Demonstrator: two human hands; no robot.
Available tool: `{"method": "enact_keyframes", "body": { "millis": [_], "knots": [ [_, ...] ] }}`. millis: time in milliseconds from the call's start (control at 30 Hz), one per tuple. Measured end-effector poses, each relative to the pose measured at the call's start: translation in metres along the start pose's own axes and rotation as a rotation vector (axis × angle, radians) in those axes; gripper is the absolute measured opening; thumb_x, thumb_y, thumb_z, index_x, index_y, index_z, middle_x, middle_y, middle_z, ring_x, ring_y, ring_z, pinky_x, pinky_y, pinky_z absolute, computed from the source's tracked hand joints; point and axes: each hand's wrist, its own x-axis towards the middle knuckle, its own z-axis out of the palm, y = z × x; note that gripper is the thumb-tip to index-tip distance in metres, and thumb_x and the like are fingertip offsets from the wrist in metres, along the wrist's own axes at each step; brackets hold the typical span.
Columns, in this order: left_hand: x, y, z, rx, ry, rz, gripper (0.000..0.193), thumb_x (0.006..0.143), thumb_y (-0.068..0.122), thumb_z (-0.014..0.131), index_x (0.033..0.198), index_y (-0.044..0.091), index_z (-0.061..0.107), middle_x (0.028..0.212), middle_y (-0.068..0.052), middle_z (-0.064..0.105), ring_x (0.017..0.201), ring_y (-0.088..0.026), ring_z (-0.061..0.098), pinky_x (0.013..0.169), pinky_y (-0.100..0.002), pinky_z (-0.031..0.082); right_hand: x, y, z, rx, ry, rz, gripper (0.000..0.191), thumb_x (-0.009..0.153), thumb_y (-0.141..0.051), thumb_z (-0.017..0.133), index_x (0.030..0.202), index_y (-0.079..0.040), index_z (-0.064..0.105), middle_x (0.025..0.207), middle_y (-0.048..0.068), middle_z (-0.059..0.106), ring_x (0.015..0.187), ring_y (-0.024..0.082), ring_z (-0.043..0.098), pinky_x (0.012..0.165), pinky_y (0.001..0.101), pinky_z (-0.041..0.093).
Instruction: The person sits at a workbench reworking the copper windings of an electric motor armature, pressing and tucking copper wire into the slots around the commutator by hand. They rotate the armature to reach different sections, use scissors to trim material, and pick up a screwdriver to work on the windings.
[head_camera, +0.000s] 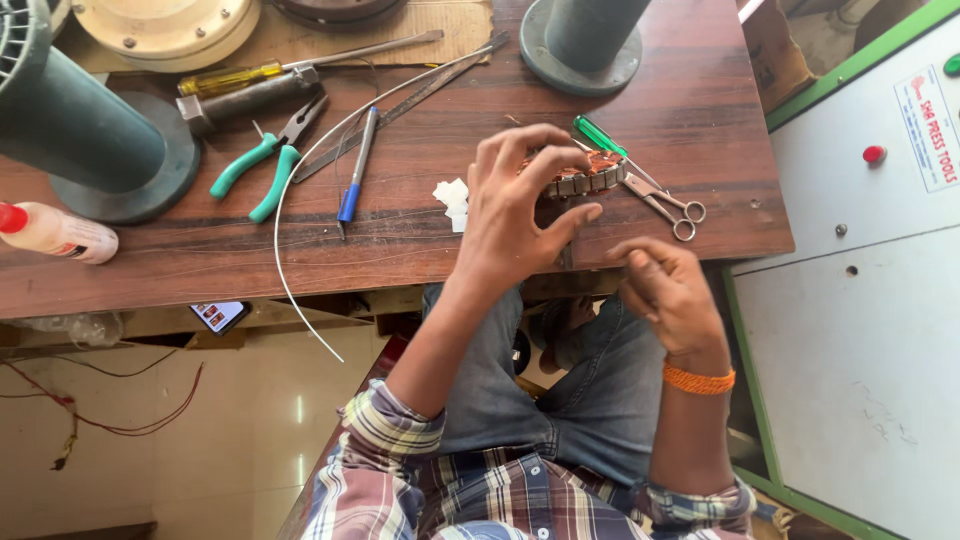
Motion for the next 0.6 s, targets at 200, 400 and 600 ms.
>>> {"method": "enact_keyframes", "body": {
  "millis": [200,400,600],
  "knots": [
    [-0.015,-0.012,0.02,-0.001,0.076,-0.081,0.039,0.083,0.03,0.086,0.119,0.02,0.072,0.115,0.004,0.07,0.109,-0.021,0.06,0.096,-0.039,0.042,-0.006,-0.049,-0.006,0.188,-0.096,-0.075,0.045,0.105,-0.021,0.056,0.137,0.011,0.058,0.064,-0.009,0.035,0.046,0.002,0.029,0.045,0.0213,0.024],
    [-0.022,-0.026,0.027,-0.006,0.105,-0.043,0.043,0.081,0.033,0.088,0.12,0.022,0.074,0.116,0.005,0.072,0.106,-0.019,0.062,0.092,-0.036,0.043,0.002,-0.117,0.026,-0.366,-0.179,-0.103,0.045,0.105,-0.015,0.049,0.144,0.005,0.055,0.062,-0.009,0.038,0.046,0.001,0.032,0.04,0.0194,0.026],
    [-0.022,-0.023,0.024,-0.016,0.131,-0.042,0.043,0.082,0.032,0.087,0.122,0.022,0.074,0.117,0.006,0.072,0.105,-0.018,0.062,0.092,-0.036,0.043,0.032,-0.151,0.062,-0.547,-0.159,-0.049,0.041,0.107,-0.012,0.046,0.143,0.001,0.059,0.07,-0.009,0.045,0.054,-0.001,0.036,0.043,0.0203,0.027]
  ]
}}
